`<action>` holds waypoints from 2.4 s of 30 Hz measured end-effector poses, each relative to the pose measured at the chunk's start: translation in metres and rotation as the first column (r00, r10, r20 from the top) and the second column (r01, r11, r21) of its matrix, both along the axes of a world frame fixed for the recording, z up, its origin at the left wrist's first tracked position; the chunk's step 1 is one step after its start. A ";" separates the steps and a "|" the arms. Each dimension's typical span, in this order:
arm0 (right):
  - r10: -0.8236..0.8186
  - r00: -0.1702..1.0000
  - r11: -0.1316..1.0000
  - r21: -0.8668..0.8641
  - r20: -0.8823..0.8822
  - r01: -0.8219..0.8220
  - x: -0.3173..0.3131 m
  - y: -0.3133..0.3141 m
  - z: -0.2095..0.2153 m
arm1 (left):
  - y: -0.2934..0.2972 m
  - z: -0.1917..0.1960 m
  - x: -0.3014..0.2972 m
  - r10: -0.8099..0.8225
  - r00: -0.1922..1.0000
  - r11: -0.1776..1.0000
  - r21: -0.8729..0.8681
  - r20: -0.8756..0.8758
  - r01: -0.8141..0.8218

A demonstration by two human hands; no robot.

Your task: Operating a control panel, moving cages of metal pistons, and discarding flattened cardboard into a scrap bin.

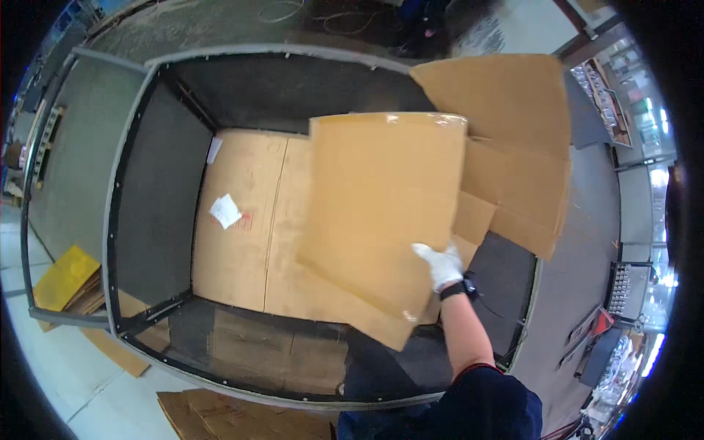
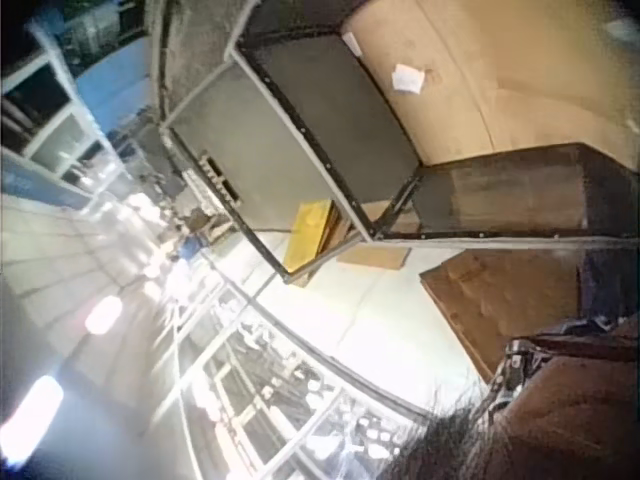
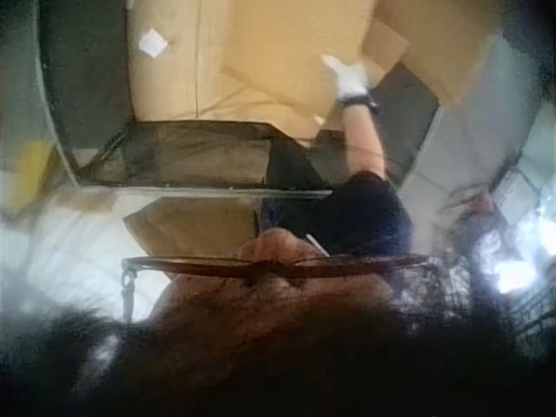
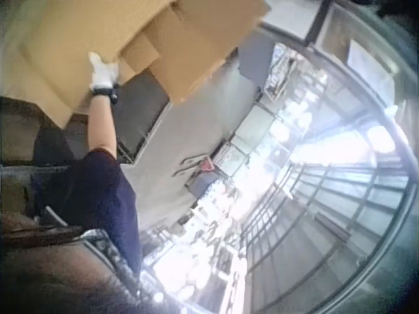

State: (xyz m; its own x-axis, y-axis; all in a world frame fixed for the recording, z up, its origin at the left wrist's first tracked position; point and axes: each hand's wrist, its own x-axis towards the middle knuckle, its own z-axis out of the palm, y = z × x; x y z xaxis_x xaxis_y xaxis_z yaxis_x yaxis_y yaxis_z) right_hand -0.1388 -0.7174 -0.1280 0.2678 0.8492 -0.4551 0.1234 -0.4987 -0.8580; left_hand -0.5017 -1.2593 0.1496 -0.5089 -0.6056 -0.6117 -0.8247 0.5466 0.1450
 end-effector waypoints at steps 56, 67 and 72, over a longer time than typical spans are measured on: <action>0.264 0.065 0.638 -0.124 0.962 -0.760 0.145 0.121 0.224 | -0.119 0.056 0.251 -0.038 0.766 0.999 -0.022 -0.642 0.031; 0.676 0.675 0.476 0.523 0.296 -0.706 0.218 0.041 0.412 | -0.095 0.216 0.346 0.003 0.294 0.862 0.152 -0.956 0.483; 0.674 0.726 0.660 0.551 -0.136 -0.510 0.301 0.011 0.419 | -0.010 0.273 0.414 -0.053 -0.035 0.770 -0.064 -0.998 0.635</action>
State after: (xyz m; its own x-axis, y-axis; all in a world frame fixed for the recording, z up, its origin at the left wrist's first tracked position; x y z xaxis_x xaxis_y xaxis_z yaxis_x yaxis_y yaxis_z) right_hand 0.1622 -0.7066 0.2910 -0.4490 0.8917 0.0571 -0.0525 0.0375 -0.9979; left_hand -0.0876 -1.2695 0.4223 -0.8387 -0.0500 0.5424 0.4882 0.3726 0.7892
